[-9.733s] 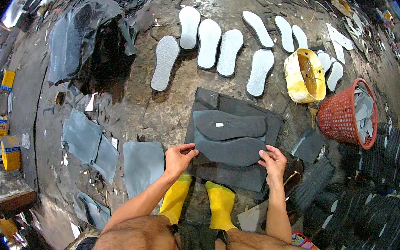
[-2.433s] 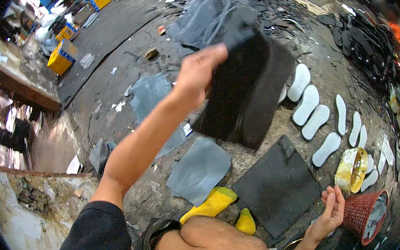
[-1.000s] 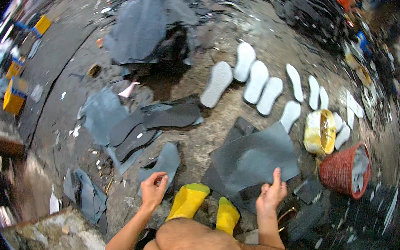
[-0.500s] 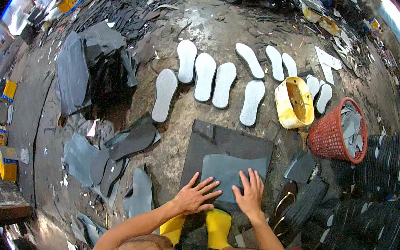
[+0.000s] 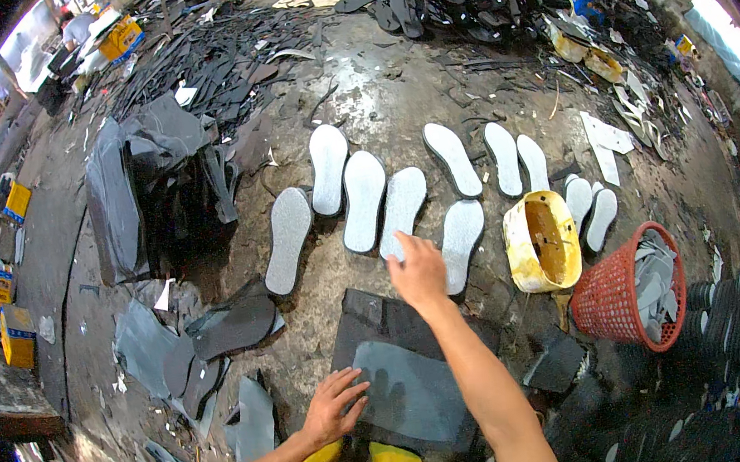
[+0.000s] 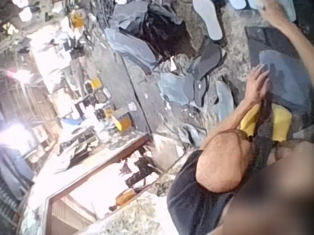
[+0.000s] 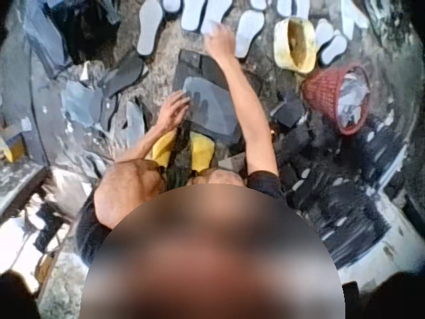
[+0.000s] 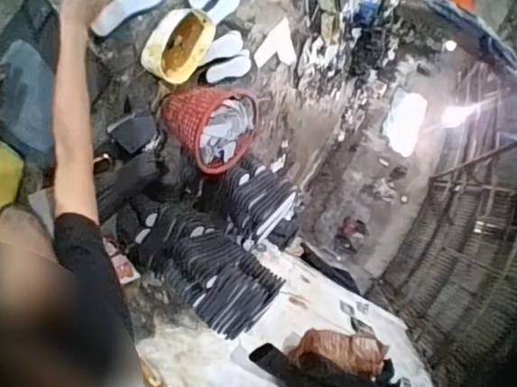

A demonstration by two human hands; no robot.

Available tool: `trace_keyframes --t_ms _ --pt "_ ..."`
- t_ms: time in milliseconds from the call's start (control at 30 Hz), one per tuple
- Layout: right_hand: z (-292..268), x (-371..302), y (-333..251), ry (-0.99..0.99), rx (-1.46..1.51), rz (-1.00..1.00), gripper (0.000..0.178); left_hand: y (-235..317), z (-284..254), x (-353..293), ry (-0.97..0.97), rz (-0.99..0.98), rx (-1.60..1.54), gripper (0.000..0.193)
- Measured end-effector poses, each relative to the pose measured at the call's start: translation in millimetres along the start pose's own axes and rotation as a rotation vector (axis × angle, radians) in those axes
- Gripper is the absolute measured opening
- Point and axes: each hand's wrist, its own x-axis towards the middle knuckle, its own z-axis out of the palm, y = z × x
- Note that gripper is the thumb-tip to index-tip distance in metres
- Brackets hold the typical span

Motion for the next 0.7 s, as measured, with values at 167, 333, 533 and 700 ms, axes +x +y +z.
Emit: trace_keyframes --t_ms 167,333,533,700 --pt "64.1 52.0 -59.5 -0.353 -0.273 0.189 0.103 -15.7 -13.2 25.6 0.154 -0.06 -0.1 0.034" --pt "45.2 61.8 -56.4 -0.327 -0.177 0.153 0.081 -62.3 -42.8 112.0 0.517 -0.571 -0.561 0.034" --pt "-1.2 62.7 -53.7 -0.27 0.042 0.19 0.073 -89.1 -38.4 242.2 0.23 -0.876 -1.632 0.064" --pt "-29.0 68.0 -50.8 -0.237 0.029 0.155 0.061 -84.6 -21.6 263.3 0.161 -0.782 -1.79 0.054"
